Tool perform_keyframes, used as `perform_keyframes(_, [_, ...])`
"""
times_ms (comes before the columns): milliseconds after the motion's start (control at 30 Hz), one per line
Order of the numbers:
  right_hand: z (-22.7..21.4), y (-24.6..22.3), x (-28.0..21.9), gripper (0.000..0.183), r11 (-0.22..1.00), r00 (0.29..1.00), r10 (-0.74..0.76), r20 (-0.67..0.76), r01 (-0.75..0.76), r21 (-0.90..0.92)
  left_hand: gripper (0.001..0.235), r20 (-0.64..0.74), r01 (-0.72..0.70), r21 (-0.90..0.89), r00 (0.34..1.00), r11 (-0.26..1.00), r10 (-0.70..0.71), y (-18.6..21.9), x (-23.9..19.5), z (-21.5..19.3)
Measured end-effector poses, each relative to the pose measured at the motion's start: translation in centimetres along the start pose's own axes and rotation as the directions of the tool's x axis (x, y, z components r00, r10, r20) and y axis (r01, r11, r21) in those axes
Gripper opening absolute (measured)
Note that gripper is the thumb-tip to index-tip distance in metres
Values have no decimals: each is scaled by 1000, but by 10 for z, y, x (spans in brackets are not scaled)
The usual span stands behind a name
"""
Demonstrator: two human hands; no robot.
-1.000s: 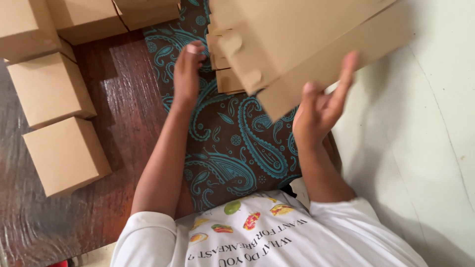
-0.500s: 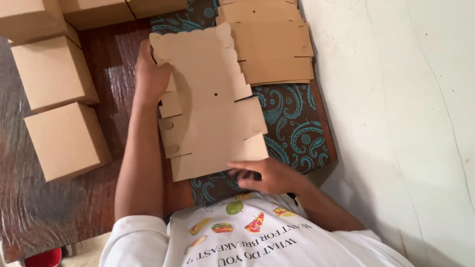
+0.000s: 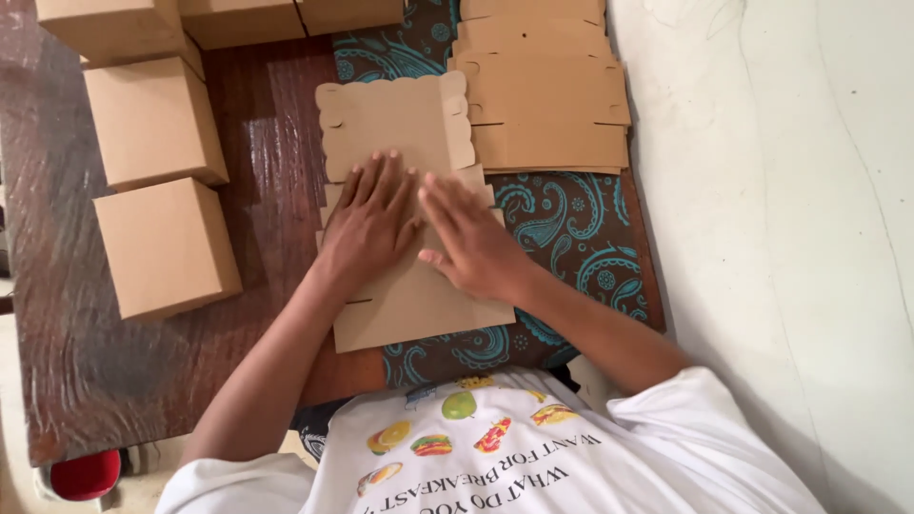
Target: Assembling cardboard boxes from flat templates by folding and tucking flaps.
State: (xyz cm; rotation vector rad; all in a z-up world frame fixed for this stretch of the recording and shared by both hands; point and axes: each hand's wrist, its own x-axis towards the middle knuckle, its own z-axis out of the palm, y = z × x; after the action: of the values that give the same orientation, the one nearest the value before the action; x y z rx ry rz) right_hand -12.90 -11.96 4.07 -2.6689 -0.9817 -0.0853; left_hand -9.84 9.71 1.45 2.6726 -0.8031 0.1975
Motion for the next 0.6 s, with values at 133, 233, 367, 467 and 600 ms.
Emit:
perform_keyframes(133, [-5,10,18,85,990,979,7,205,22,-137,70,7,80,62,997,995,-80,6,-4,-7])
perform_keyframes(233, [-5,26,46,68,979,984,-65,166,95,-180,79,141,137,55,980,989,-143,4,4,-8])
perform_keyframes(367, [-2,53,112,37,991,999,-46,-20,43,-129,39,-230,29,200,973,979,18,-45,36,34])
perform_keyframes(467, [3,60,141,46,987,996,20,-86,-34,-157,31,-340,28,202,939,979,44,-69,59,46])
perform_keyframes(600, [17,68,157,46,982,959,-16,-283,-37,-183,52,-408,79,263,912,962,36,-71,70,47])
